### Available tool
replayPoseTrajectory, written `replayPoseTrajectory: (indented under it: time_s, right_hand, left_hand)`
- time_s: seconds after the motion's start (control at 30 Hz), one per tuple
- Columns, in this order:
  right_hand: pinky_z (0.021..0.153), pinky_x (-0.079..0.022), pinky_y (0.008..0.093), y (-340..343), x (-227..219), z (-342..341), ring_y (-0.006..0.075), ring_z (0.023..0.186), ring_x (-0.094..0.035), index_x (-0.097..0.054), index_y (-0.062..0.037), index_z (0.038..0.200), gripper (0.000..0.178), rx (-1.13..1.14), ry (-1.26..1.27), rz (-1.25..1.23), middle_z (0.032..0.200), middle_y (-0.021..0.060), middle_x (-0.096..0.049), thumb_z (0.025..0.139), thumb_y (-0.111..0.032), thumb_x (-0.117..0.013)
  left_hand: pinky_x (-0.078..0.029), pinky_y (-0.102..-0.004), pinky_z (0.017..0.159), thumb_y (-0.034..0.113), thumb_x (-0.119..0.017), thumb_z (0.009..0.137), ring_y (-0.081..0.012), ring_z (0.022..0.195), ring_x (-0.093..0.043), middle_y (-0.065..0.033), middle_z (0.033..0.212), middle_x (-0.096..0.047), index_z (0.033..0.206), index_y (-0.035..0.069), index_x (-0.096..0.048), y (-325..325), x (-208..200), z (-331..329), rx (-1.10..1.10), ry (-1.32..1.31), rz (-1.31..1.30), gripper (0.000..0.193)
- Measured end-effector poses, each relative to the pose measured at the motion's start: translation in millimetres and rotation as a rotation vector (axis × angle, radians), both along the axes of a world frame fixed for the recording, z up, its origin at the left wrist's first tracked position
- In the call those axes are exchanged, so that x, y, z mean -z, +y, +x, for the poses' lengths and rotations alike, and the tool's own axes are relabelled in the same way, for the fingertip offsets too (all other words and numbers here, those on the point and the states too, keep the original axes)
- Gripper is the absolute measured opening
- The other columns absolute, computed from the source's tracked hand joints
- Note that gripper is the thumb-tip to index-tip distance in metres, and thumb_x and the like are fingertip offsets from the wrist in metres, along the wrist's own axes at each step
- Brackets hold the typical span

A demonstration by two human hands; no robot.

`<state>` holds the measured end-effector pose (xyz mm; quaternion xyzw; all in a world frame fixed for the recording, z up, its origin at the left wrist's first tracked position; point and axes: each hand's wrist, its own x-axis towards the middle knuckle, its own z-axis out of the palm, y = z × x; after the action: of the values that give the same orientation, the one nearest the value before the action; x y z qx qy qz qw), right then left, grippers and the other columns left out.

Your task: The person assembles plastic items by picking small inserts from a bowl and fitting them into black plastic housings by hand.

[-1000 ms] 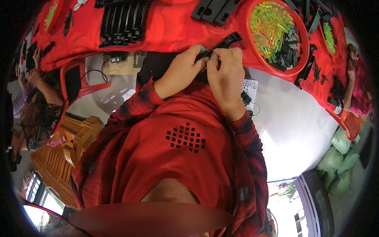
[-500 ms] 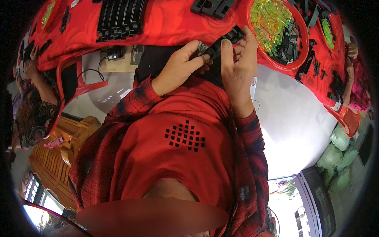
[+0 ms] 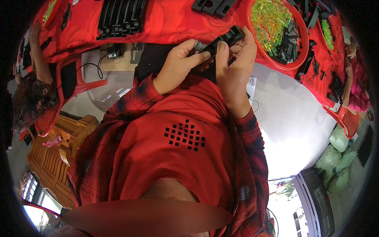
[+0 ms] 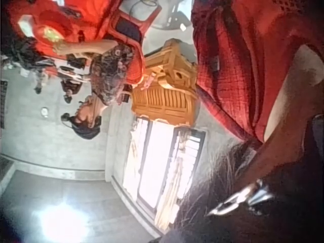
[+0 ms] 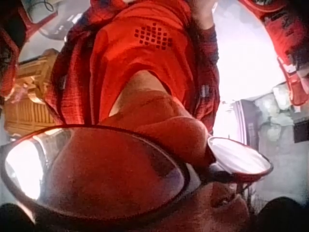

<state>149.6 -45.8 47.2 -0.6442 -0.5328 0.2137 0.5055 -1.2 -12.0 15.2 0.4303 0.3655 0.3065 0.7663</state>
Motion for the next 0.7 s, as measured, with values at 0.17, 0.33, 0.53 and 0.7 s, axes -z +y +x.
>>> replayPoseTrajectory:
  time_s: [0.17, 0.33, 0.53, 0.7]
  right_hand:
    - [0.070, -0.049, 0.0232, -4, 8, 1, 0.0103, 0.080, -0.059, -0.043, 0.0077, 0.134, 0.050, 0.044, -0.045, -0.007, 0.105, 0.0098, -0.057, 0.091, -0.002, -0.067]
    - [0.068, -0.049, 0.0230, -5, 10, 0, 0.0102, 0.078, -0.058, -0.043, 0.0077, 0.135, 0.054, 0.017, -0.114, 0.031, 0.106, 0.0092, -0.054, 0.089, -0.002, -0.069]
    - [0.064, -0.047, 0.0224, -12, 14, -7, 0.0093, 0.070, -0.054, -0.039, 0.0072, 0.138, 0.064, 0.000, -0.038, 0.122, 0.104, 0.0081, -0.053, 0.084, -0.001, -0.074]
    - [0.063, -0.046, 0.0232, -11, 9, -8, 0.0091, 0.067, -0.052, -0.041, 0.0073, 0.136, 0.062, 0.035, -0.087, 0.065, 0.092, 0.0055, -0.054, 0.085, -0.002, -0.074]
  left_hand:
    - [-0.050, -0.0225, 0.070, 0.013, -0.063, 0.098, -0.0065, 0.076, -0.059, 0.0006, 0.087, -0.064, 0.102, 0.002, -0.062, 1, 1, 1, 0.023, 0.002, -0.026, 0.012]
    - [-0.049, -0.0220, 0.069, 0.015, -0.064, 0.097, -0.0057, 0.075, -0.057, 0.0018, 0.086, -0.062, 0.101, 0.003, -0.062, 1, 2, 4, -0.005, -0.003, -0.007, 0.013]
    - [-0.049, -0.0214, 0.069, 0.017, -0.066, 0.097, -0.0054, 0.075, -0.056, 0.0029, 0.084, -0.060, 0.099, 0.003, -0.062, 1, -2, -1, -0.017, -0.024, 0.007, 0.014]
    - [-0.050, -0.0221, 0.070, 0.021, -0.066, 0.097, -0.0062, 0.076, -0.058, 0.0017, 0.087, -0.062, 0.098, 0.003, -0.061, 5, 7, 2, 0.033, -0.107, -0.101, 0.018]
